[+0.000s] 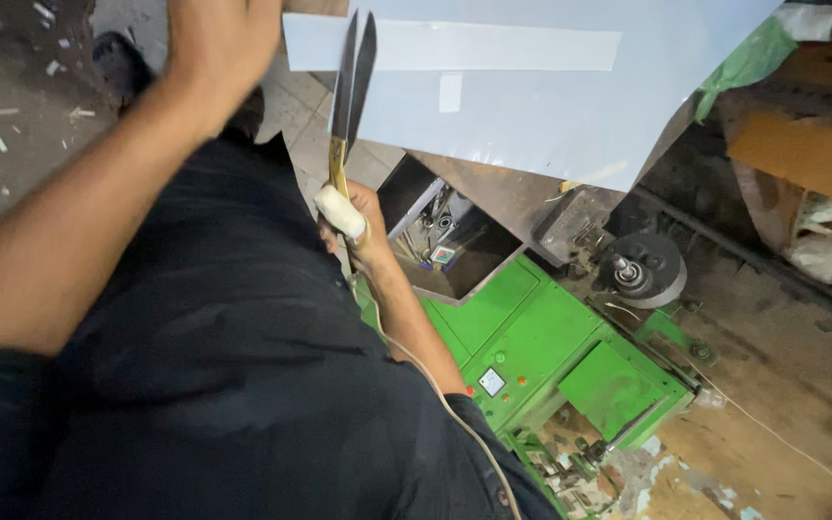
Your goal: The person wraps a white plastic sheet around a cylindrical object, then uses scissors to cut the sheet into strips. The person handles the sheet and scissors throughout the process in a workshop setting.
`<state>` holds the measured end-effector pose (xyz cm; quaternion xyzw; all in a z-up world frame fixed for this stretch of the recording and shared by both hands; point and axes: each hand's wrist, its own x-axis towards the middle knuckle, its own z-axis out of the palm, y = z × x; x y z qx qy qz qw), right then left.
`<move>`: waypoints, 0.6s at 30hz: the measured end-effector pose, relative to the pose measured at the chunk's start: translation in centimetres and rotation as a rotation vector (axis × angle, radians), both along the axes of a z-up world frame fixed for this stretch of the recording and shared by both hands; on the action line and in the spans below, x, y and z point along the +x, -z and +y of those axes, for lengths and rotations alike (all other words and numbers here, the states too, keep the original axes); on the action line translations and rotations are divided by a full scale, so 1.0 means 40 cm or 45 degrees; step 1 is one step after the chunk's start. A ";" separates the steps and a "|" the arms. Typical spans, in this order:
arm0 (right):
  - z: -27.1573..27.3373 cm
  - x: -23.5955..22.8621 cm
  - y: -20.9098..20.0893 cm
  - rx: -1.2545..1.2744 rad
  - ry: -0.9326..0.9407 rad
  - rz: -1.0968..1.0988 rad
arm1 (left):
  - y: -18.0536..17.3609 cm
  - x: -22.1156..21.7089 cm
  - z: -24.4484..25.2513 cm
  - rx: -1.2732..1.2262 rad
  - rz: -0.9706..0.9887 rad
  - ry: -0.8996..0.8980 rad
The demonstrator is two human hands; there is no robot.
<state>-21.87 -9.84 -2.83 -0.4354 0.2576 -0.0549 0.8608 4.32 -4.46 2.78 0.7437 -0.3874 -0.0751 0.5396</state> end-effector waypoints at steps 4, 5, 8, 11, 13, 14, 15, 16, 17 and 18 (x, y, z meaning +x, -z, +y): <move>-0.010 0.004 0.005 0.104 -0.026 0.000 | -0.044 -0.060 0.070 0.122 -0.497 0.251; -0.004 -0.003 0.007 0.145 -0.012 -0.047 | -0.052 -0.067 0.093 0.165 -0.595 0.285; 0.012 -0.021 0.017 0.235 -0.013 -0.067 | -0.065 -0.070 0.144 0.138 -0.683 0.227; 0.008 -0.029 0.030 0.207 -0.037 -0.049 | -0.044 -0.082 0.157 -0.106 -0.050 0.106; 0.005 -0.040 0.042 0.172 -0.060 -0.014 | -0.007 -0.103 0.161 -0.268 0.463 0.052; 0.005 -0.043 0.048 0.150 -0.059 0.010 | 0.017 -0.100 0.143 -0.342 0.651 0.054; 0.007 -0.045 0.053 0.128 -0.058 0.034 | 0.036 -0.095 0.130 -0.416 0.838 0.056; 0.003 -0.049 0.058 0.119 -0.058 0.024 | 0.052 -0.092 0.121 -0.423 0.828 0.045; -0.003 -0.052 0.062 0.110 -0.058 0.013 | 0.063 -0.088 0.110 -0.429 0.817 0.035; -0.005 -0.054 0.066 0.103 -0.057 0.003 | 0.067 -0.085 0.107 -0.433 0.807 0.024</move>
